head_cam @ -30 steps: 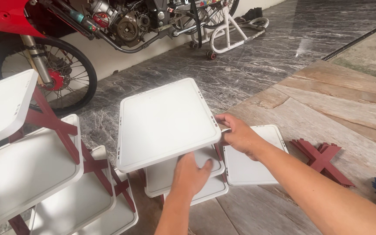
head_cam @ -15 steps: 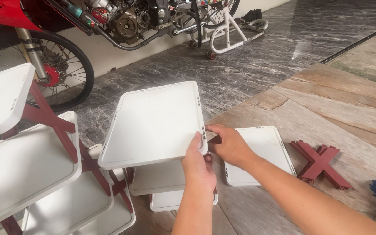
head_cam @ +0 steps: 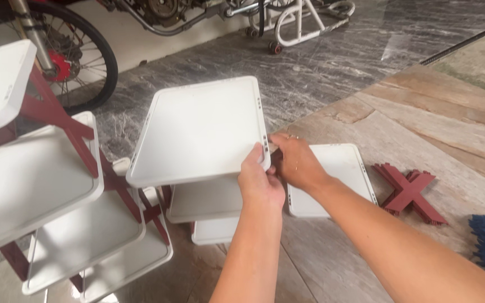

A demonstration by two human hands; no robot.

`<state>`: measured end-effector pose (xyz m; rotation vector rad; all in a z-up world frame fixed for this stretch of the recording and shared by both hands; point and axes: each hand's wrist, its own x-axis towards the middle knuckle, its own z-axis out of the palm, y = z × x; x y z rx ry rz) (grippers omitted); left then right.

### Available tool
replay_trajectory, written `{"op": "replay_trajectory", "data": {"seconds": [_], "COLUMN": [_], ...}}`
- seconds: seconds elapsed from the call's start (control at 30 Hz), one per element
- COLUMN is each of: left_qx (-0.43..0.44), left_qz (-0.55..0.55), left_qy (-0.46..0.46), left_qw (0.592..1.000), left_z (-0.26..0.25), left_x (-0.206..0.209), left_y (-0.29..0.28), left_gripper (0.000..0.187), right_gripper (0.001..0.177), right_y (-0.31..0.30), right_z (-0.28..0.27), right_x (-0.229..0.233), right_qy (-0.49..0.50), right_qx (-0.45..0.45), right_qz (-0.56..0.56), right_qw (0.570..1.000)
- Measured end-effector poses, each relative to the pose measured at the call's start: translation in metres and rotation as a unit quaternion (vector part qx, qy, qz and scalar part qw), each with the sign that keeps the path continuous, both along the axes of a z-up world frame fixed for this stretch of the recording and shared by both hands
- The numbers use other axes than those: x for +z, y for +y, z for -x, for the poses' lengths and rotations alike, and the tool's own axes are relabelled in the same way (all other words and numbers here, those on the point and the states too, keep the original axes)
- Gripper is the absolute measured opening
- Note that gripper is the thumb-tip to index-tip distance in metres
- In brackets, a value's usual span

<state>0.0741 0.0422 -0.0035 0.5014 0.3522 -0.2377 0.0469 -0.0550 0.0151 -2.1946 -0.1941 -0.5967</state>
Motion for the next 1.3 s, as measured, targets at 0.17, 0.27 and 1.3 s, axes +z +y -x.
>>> {"op": "replay_trajectory", "data": {"seconds": [0.17,0.27,1.3], "left_qx": [-0.006,0.002,-0.118], "left_qz": [0.008,0.014,-0.843], "left_qy": [0.011,0.018,-0.315], "left_qw": [1.0,1.0,0.421], "left_z": [-0.002,-0.001,0.058], "left_x": [0.006,0.007,0.108], "left_y": [-0.004,-0.006,0.04], "left_gripper": [0.012,0.012,0.041], "right_gripper": [0.033,0.033,0.037], "right_y": [-0.003,-0.002,-0.007], "right_z": [-0.005,-0.007,-0.019], "right_x": [0.0,-0.002,-0.026], "right_qy": [0.015,0.04,0.004], "right_qx": [-0.03,-0.046,0.012], "right_qz": [0.041,0.036,0.031], "right_qw": [0.999,0.997,0.999]}}
